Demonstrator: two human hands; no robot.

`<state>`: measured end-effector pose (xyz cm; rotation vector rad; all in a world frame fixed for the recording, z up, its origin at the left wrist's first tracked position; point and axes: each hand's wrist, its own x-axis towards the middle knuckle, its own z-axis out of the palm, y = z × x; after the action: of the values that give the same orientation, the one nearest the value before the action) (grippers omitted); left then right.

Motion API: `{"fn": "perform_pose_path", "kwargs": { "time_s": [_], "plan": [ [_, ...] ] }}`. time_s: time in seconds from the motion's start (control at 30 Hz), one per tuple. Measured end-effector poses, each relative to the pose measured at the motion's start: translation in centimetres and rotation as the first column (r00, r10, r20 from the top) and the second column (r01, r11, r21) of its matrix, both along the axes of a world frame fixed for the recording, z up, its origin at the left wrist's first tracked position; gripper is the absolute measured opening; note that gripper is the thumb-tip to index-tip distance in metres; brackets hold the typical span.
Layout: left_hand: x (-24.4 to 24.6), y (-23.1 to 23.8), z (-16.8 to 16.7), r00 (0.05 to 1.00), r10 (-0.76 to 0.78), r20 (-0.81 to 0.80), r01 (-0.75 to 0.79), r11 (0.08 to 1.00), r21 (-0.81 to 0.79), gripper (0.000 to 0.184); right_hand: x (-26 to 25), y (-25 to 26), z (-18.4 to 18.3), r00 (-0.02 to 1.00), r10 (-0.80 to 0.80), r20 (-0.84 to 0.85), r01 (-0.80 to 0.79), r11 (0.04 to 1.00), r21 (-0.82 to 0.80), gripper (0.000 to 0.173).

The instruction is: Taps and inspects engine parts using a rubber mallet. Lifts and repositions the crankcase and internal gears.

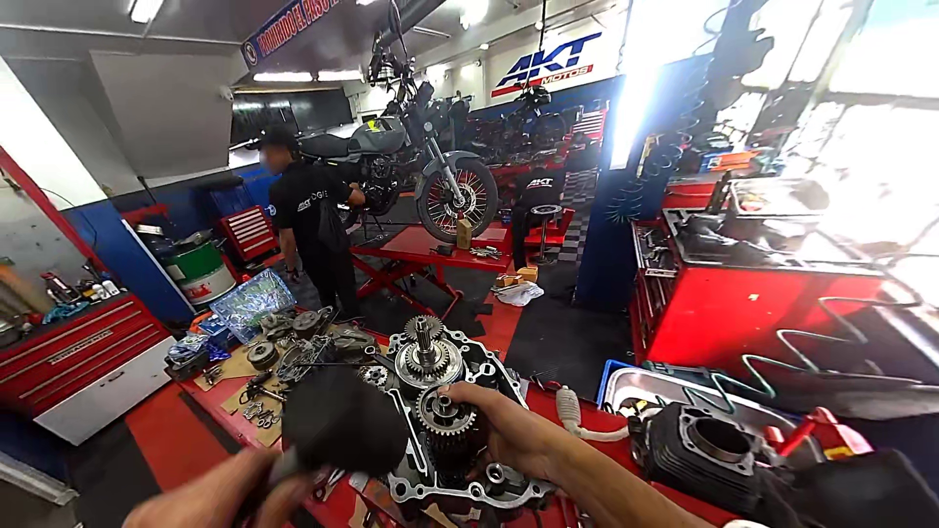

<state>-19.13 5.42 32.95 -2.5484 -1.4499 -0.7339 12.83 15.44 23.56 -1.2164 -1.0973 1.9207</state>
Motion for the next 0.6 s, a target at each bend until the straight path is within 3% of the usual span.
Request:
{"fn": "perform_pose_path", "kwargs": {
  "time_s": [0.1,0.17,0.33,0.47,0.6],
  "plan": [
    [2.1,4.5,0.5,0.992,0.005,-0.129,0.032,0.960,0.278,0.048,-0.1,-0.2,-0.1,1.000,-0.002,0.016,0.002,1.000,0.013,0.052],
    [3.3,6.3,0.3,0.989,-0.001,-0.148,0.056,0.929,0.366,0.049,-0.2,-0.4,0.0,1.000,-0.007,0.029,0.006,0.999,0.037,0.058],
    [4.7,7.9,0.0,0.990,-0.058,-0.130,0.100,0.933,0.346,0.047,-0.3,-0.6,-0.2,0.999,0.007,0.038,-0.009,0.997,0.070,0.072],
    [5.2,8.2,-1.8,0.975,-0.109,-0.196,0.163,0.944,0.288,0.051,-0.4,-0.7,-0.4,0.998,-0.012,0.058,0.008,0.997,0.080,0.074],
    [5.1,8.6,-0.7,0.985,-0.126,-0.117,0.155,0.948,0.278,0.046,-0.3,-0.9,-0.1,0.999,-0.028,0.044,0.025,0.997,0.070,0.067]
  ]
}}
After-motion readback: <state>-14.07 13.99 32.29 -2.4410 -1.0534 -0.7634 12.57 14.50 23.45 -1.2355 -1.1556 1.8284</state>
